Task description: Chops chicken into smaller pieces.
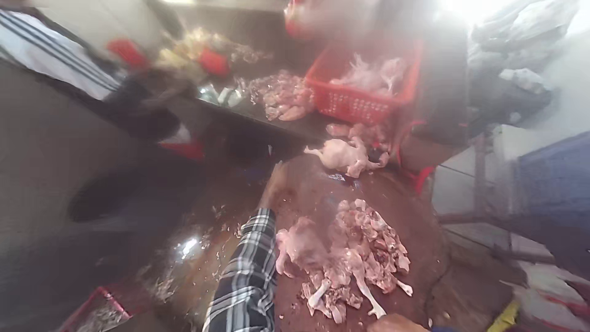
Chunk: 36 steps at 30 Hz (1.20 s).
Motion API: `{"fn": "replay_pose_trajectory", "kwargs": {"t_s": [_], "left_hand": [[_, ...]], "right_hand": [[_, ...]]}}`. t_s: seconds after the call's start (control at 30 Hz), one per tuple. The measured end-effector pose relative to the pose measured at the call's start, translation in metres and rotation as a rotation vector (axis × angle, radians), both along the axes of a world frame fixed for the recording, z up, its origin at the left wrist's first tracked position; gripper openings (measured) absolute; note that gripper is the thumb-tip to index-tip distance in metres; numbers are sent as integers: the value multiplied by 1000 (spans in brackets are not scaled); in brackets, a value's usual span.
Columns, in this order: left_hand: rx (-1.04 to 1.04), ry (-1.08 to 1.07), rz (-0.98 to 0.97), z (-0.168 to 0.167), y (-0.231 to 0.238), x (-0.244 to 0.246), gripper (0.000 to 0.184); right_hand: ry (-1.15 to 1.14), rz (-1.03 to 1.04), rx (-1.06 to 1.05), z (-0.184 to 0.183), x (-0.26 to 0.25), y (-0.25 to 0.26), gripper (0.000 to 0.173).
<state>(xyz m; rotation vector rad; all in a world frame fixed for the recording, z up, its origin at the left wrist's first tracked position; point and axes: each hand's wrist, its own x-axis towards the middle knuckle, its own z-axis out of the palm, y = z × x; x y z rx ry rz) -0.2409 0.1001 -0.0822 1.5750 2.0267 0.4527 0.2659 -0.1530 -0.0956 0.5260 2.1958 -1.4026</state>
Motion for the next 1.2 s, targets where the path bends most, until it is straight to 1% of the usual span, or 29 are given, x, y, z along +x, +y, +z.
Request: {"fn": "replay_pose_trajectory", "kwargs": {"t_s": [0.07,0.13,0.17,0.2,0.27,0.3,0.33,0.37,0.43,0.47,0.5,0.53,0.6,0.63,0.67,0.73,0.77,0.8,0.83,0.87,0.9,0.97,1.0,1.07,1.13,1.17,1.2], "left_hand": [[46,-91,43,19,-21,13,44],[49,-226,92,40,-67,38,37],[49,-287,84,55,-94,57,35],[42,-344,42,66,-122,81,32],[-53,-430,-163,76,-175,134,27],[-94,-407,-303,74,-194,161,27],[-99,-301,-426,65,-208,187,29],[-71,-169,-497,54,-220,213,34],[-44,82,-519,30,-230,250,56],[-10,160,-492,19,-229,261,62],[21,200,-473,13,-225,266,62],[41,219,-480,14,-221,267,57],[65,231,-474,40,-219,262,46],[102,215,-411,57,-225,259,40],[140,161,-301,76,-236,254,37],[192,-60,13,111,-270,241,45],[206,-233,184,126,-290,233,50],[204,-393,346,132,-312,225,57],[210,-516,477,130,-335,219,64],[215,-594,573,120,-359,215,68],[214,-630,652,107,-379,215,66],[202,-650,810,78,-413,227,52],[194,-656,886,61,-426,237,45],[149,-699,1026,25,-443,256,42],[105,-750,1128,-11,-453,266,44],[86,-779,1151,-21,-456,269,48],[79,-804,1164,-25,-456,273,49]], "right_hand": [[-29,20,-10,5,-5,3,24],[-42,20,1,6,-7,-1,24],[-58,20,7,9,-9,-2,25],[-57,21,17,11,-10,0,25],[-39,24,27,10,-11,3,25],[-53,38,25,10,-17,7,29],[-73,45,14,13,-23,11,34],[-94,53,-1,18,-30,13,39],[-90,53,-23,25,-45,13,44],[-71,44,-52,27,-52,9,45],[-51,31,-88,27,-57,1,47],[-38,7,-133,25,-60,-8,49],[-52,-106,-253,28,-66,-25,55],[-72,-188,-270,28,-66,-32,56],[-85,-267,-251,28,-63,-36,56],[-103,-404,-145,27,-46,-32,55],[-99,-473,-77,25,-35,-25,56],[-86,-522,-15,23,-23,-17,58],[-82,-559,28,21,-11,-10,58],[-84,-586,57,19,-1,-5,56],[-78,-604,73,17,7,-1,55],[-40,-593,92,21,10,4,53],[-9,-582,98,33,5,5,55],[129,-565,83,72,-10,7,59],[403,-543,-15,125,-32,9,67],[554,-525,-89,156,-42,9,74],[702,-493,-153,185,-53,8,76]]}}
